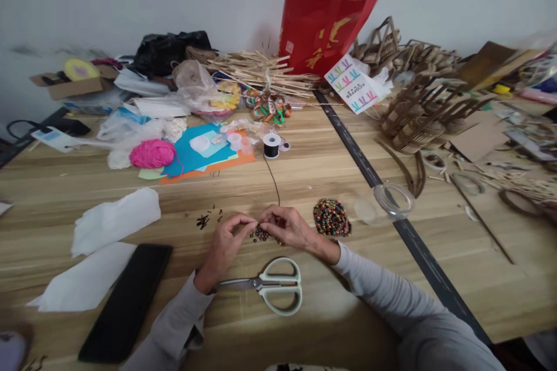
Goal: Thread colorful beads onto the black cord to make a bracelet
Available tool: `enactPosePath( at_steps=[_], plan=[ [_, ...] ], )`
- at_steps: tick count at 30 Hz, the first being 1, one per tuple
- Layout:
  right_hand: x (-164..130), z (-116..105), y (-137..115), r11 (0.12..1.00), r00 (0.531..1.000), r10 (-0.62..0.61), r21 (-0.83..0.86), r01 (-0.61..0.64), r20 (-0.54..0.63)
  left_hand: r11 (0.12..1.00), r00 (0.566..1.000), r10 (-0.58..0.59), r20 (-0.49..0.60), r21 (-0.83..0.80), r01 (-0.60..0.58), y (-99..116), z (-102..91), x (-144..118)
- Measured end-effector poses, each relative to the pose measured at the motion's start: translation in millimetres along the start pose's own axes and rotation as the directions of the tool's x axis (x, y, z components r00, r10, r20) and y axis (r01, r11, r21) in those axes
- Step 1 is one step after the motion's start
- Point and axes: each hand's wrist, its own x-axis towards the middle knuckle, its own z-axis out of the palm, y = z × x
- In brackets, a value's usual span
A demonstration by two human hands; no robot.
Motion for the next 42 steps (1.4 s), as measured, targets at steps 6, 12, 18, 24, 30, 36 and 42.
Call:
enactPosePath(
  at_steps=[6,12,18,24,30,36,42],
  plan=[
    [7.1,2.2,1.1,0.985,0.994,0.071,0.150,-0.083,0.082,1.000,0.999,0.026,-0.033,-0.001,-0.026,6.1,-0.7,2.6],
    [9.5,-3.9,-5.7,0.998,0.999,0.021,0.056,-0.023,0.044,0.997,0.994,0.038,-0.098,0.070,-0.031,11.4,-1.1,5.3],
    [8.8,-5.7,-6.3,1.000,1.000,0.017,-0.001,-0.017,0.005,0.982,0.995,0.103,-0.001,0.160,-0.102,10.4,-0.8,7.9],
    [7.3,-5.2,-4.3,1.000,1.000,-0.011,-0.029,0.011,-0.019,0.985,0.995,0.096,0.040,0.140,-0.100,10.7,0.6,7.9],
    [5.6,-3.3,-0.2,0.995,0.997,-0.060,-0.085,0.057,-0.043,0.975,0.989,0.137,0.063,0.166,-0.146,13.8,-0.6,6.6],
    [3.9,-0.5,5.0,0.979,0.983,-0.168,-0.129,0.158,-0.069,0.983,0.994,0.083,0.066,0.157,-0.093,11.3,-0.5,4.8],
    [1.4,3.4,6.7,0.943,0.960,-0.267,-0.228,0.242,-0.081,0.987,0.995,0.077,0.059,0.134,-0.085,3.6,0.0,4.0]
  ],
)
